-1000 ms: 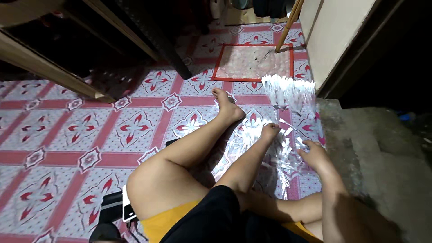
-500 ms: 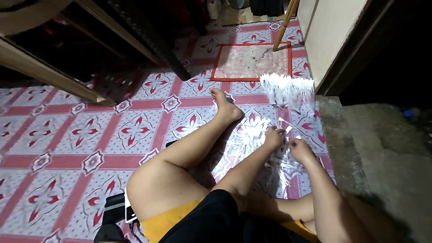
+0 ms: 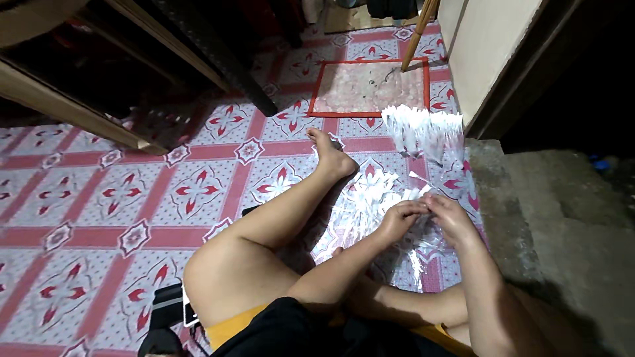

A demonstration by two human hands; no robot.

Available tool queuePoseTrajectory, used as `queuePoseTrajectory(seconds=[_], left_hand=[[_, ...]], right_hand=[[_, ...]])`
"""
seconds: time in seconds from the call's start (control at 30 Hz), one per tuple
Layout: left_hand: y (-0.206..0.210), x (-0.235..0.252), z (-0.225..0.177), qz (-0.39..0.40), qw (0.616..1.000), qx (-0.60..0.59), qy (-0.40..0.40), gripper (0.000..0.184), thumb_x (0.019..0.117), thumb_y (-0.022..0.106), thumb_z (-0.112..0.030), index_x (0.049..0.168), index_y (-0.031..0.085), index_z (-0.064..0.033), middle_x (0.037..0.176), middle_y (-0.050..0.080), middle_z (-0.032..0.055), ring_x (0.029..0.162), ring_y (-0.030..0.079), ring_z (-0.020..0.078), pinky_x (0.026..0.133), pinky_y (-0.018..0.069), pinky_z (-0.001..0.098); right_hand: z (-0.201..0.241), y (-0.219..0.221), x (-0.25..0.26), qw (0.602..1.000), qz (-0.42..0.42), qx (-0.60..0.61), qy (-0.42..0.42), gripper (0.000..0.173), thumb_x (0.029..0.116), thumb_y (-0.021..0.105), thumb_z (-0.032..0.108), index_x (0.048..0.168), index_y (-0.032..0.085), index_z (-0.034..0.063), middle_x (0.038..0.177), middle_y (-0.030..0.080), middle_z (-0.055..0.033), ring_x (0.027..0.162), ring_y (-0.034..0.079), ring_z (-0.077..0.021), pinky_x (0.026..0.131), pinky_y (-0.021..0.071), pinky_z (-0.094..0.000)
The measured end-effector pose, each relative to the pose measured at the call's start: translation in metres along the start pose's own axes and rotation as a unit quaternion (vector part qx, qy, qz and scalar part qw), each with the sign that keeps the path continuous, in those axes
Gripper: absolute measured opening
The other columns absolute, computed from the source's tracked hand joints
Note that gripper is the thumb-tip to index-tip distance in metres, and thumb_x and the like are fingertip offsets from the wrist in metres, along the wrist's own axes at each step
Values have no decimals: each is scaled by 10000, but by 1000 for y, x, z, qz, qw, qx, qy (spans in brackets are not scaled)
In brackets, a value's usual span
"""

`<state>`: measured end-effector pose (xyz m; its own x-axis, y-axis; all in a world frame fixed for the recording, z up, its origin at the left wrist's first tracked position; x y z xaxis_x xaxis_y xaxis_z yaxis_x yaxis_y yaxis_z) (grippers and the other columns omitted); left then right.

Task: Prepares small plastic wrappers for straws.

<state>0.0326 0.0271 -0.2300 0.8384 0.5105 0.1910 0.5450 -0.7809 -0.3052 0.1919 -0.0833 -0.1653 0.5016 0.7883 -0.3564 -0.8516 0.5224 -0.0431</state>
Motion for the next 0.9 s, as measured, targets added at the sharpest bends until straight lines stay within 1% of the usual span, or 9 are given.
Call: queuePoseTrajectory(seconds=[0.13, 0.27, 0.33, 0.43, 0.53, 0.63, 0.7, 0.8, 0.9], left_hand=[[-6, -16, -26, 29, 999, -7, 33, 193, 1013, 639, -172, 1164, 760, -179, 1282, 694, -6, 1250, 622, 140, 1094, 519, 348], [-9, -17, -44, -44, 995, -83, -42, 268, 998, 670, -156, 1261, 664, -103, 1205, 708, 50, 947, 727, 187, 874, 634, 384], [-14, -16, -51, -73, 989, -108, -65, 319, 999, 671, -141, 1303, 601, -76, 1215, 700, 87, 873, 741, 237, 820, 654, 424], [-24, -13, -55, -80, 992, -69, -72, 320, 1060, 576, -219, 1356, 599, -99, 1240, 692, 65, 893, 750, 212, 839, 661, 408], [-40, -8, -72, -84, 993, 22, -75, 349, 1094, 474, -328, 1350, 637, -157, 1233, 707, -6, 1033, 714, 137, 944, 608, 372], [-62, -4, -128, -97, 991, 41, -84, 382, 1079, 495, -367, 1341, 661, -143, 1243, 712, 7, 1121, 686, 128, 1005, 568, 378], [-74, 1, -167, -98, 991, 28, -90, 370, 1044, 585, -345, 1308, 684, -105, 1209, 725, 24, 1092, 691, 126, 997, 564, 380], [-83, 11, -196, -105, 990, 38, -90, 267, 1044, 598, -272, 1162, 755, -91, 1072, 760, 20, 971, 720, 106, 926, 593, 371], [-86, 16, -206, -103, 991, 12, -88, 270, 1068, 548, -220, 1104, 765, -63, 1039, 772, 38, 977, 731, 117, 933, 595, 379]], right_hand=[[21, 20, -21, 999, 29, -17, -38, 271, 1045, 573, 292, 1177, 717, 105, 1090, 745, -24, 1031, 696, -131, 920, 573, -351], [16, 22, -20, 993, -3, -77, -88, 300, 1077, 499, 324, 1130, 751, 170, 1066, 739, 28, 1006, 680, -93, 903, 564, -319], [16, 21, -19, 991, -4, -85, -99, 318, 1090, 461, 312, 1142, 737, 163, 1075, 742, 16, 1017, 687, -117, 899, 568, -342], [16, 15, -19, 988, -21, -127, -84, 323, 1094, 444, 332, 1128, 718, 164, 933, 717, 23, 882, 687, -106, 793, 581, -313], [13, 11, -19, 979, -17, -186, -83, 310, 1076, 468, 385, 1131, 716, 208, 820, 632, 34, 744, 621, -79, 681, 552, -280], [11, 13, -21, 949, -48, -293, -106, 312, 1059, 457, 449, 1089, 697, 254, 924, 682, 51, 837, 645, -60, 740, 558, -312], [17, 18, -26, 932, -61, -341, -110, 290, 1047, 448, 387, 1051, 692, 231, 976, 696, 26, 926, 664, -90, 809, 566, -356], [23, 25, -32, 931, -64, -341, -113, 288, 1042, 471, 399, 1016, 679, 201, 952, 680, 16, 910, 654, -91, 805, 557, -340], [25, 26, -34, 962, -24, -255, -96, 282, 1035, 523, 390, 1176, 678, 201, 1041, 714, 38, 948, 669, -58, 829, 567, -296]])
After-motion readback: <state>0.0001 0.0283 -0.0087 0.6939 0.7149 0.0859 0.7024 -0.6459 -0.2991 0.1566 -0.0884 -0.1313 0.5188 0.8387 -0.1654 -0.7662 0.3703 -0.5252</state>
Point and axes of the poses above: each hand's wrist, its own x-axis towards the middle knuckle, its own y-axis out of the palm, z = x × y, the point moved 2 cm from there along x, towards the middle knuckle
